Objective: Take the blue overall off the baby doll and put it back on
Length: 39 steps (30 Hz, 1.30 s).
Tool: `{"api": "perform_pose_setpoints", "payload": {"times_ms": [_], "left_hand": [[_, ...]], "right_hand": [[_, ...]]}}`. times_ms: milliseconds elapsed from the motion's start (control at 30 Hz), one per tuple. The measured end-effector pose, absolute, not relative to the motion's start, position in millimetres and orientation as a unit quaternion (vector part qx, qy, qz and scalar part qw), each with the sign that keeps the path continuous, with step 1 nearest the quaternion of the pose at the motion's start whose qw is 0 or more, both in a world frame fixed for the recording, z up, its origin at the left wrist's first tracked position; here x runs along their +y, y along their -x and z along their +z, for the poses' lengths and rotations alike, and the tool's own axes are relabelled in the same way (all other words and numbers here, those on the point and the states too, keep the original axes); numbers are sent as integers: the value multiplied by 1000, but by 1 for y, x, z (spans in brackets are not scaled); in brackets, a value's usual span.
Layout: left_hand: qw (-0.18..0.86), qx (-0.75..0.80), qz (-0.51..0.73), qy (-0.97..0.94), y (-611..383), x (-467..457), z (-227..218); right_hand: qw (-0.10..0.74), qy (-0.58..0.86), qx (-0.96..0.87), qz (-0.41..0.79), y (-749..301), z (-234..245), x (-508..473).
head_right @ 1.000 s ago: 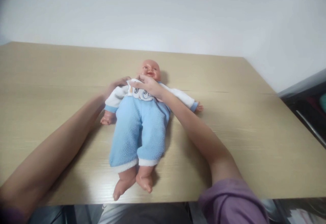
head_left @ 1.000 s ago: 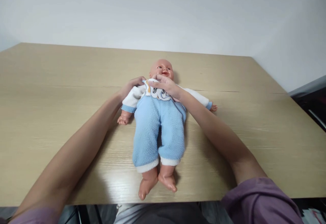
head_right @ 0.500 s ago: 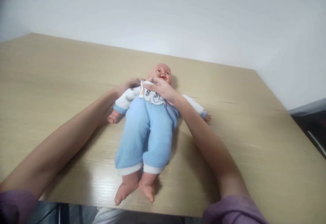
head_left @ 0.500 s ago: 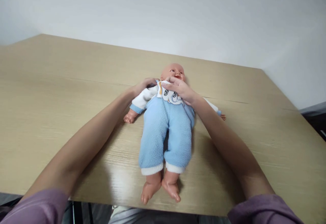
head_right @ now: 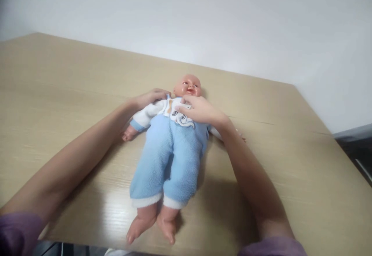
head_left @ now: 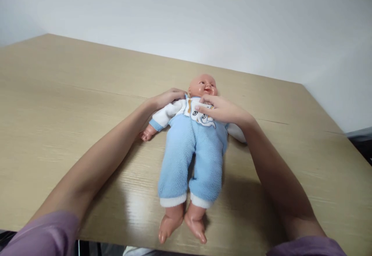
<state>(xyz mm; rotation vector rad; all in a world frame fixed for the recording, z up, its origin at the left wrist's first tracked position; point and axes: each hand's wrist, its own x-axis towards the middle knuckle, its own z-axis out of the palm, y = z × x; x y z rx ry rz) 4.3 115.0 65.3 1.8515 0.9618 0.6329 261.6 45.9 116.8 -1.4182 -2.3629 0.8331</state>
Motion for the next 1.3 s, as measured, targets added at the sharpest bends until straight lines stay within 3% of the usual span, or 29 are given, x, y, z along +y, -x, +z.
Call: {"api": "perform_pose_setpoints", "payload": {"times_ms": [133, 433, 600, 1000, 1133, 1233, 1300], "left_hand": [[446, 403, 237, -764, 1, 113, 65], [370, 588, 115, -710, 11, 108, 75], [344, 584, 158, -718, 14, 105, 74], [412, 507, 214, -726, 11, 92, 74], [355, 522, 216, -745, 8, 92, 73], [248, 535, 239, -771, 5, 89, 75], [174, 522, 274, -789, 0, 82, 80]], "right_hand": [[124, 479, -824, 276, -260, 115, 47], [117, 479, -825, 276, -263, 119, 44], [118, 468, -830, 280, -267, 118, 45], [178, 475, -812, 291, -278, 116, 44], [197, 511, -810, 209, -295, 100, 34], [255, 527, -810, 45, -320, 77, 11], [239, 534, -810, -29, -345, 58, -11]]}}
